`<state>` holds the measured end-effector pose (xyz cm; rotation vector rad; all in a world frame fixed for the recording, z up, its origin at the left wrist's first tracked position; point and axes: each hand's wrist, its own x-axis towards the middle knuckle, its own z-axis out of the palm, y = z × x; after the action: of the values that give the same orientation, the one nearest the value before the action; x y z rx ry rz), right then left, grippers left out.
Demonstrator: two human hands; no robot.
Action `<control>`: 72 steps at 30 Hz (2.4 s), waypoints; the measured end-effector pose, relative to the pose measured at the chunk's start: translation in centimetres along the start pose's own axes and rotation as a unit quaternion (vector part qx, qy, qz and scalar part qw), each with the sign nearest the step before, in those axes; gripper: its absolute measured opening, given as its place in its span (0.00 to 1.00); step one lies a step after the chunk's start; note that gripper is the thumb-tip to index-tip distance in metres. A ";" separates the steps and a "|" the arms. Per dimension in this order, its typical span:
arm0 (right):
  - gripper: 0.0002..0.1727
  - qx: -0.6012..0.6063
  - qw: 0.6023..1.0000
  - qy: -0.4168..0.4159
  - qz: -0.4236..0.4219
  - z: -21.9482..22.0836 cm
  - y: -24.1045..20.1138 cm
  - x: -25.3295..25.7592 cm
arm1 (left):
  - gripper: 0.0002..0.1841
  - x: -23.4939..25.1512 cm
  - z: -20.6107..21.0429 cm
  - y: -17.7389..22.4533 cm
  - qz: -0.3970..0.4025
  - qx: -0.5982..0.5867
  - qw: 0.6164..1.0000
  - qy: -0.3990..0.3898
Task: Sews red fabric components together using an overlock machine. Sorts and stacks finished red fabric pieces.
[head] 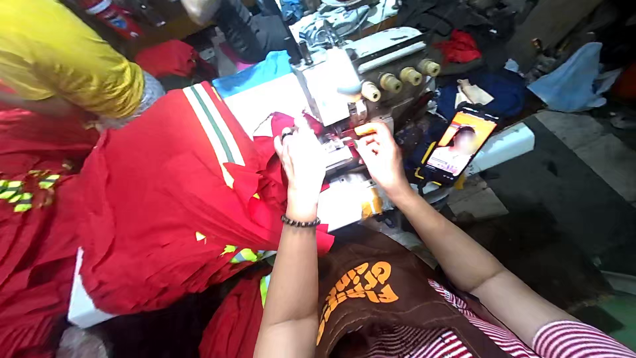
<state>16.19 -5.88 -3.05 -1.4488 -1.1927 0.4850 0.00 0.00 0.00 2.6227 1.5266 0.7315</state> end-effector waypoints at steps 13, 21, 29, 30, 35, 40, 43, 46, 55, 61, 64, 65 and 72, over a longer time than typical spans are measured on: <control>0.11 -0.085 0.790 -0.362 -0.488 5.2 2.5 -11.0 | 0.18 -2.3 -4.6 -5.3 -0.027 -0.068 0.996 0.060; 0.12 -0.085 0.778 -0.360 -0.508 6.0 2.5 -10.5 | 0.14 -11.2 -5.6 -6.9 -0.007 -0.155 0.988 0.004; 0.11 -0.014 0.843 -0.321 -0.430 4.8 3.0 -10.5 | 0.11 -14.2 -2.2 -9.0 0.073 -0.040 0.996 -0.030; 0.11 -0.001 0.867 -0.289 -0.407 4.7 2.7 -10.5 | 0.11 -13.8 -2.3 -8.9 0.074 -0.057 0.995 -0.019; 0.30 0.074 0.947 -0.152 -0.272 2.5 -2.7 -8.8 | 0.11 -11.8 -5.4 -4.4 0.122 -0.182 0.975 0.045; 0.12 0.111 0.933 -0.136 -0.315 -1.8 -6.6 -7.5 | 0.08 -11.6 -7.5 1.3 0.158 -0.283 0.939 0.119; 0.09 0.072 0.937 -0.116 -0.322 -4.1 -7.5 -6.5 | 0.04 -11.9 -7.6 2.4 0.134 -0.392 0.902 0.125; 0.07 0.040 0.933 -0.111 -0.340 -5.6 -7.7 -5.7 | 0.14 -13.1 -6.9 3.6 0.115 -0.520 0.846 -0.021; 0.03 0.217 0.841 -0.282 -0.409 -9.4 -11.0 -7.9 | 0.21 -10.4 -6.5 2.4 -0.185 -0.832 0.521 -0.054; 0.13 0.334 0.820 -0.365 -0.287 -17.2 -12.7 -9.9 | 0.19 -9.3 -4.5 -0.1 -0.317 -0.784 0.533 0.035; 0.15 0.397 0.797 -0.352 -0.288 -18.9 -12.5 -10.2 | 0.19 -9.5 -3.0 -0.9 -0.346 -0.789 0.506 0.036; 0.15 0.405 0.791 -0.355 -0.291 -19.0 -12.2 -10.2 | 0.20 -9.3 -2.7 -0.9 -0.358 -0.785 0.503 0.042; 0.13 0.428 0.772 -0.407 -0.234 -18.1 -11.9 -9.9 | 0.20 -8.1 -2.2 -1.2 -0.358 -0.741 0.553 0.132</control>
<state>22.57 -25.01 9.50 -0.0723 -1.6099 1.1753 -5.18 -6.54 -1.43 0.5719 0.9070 1.3636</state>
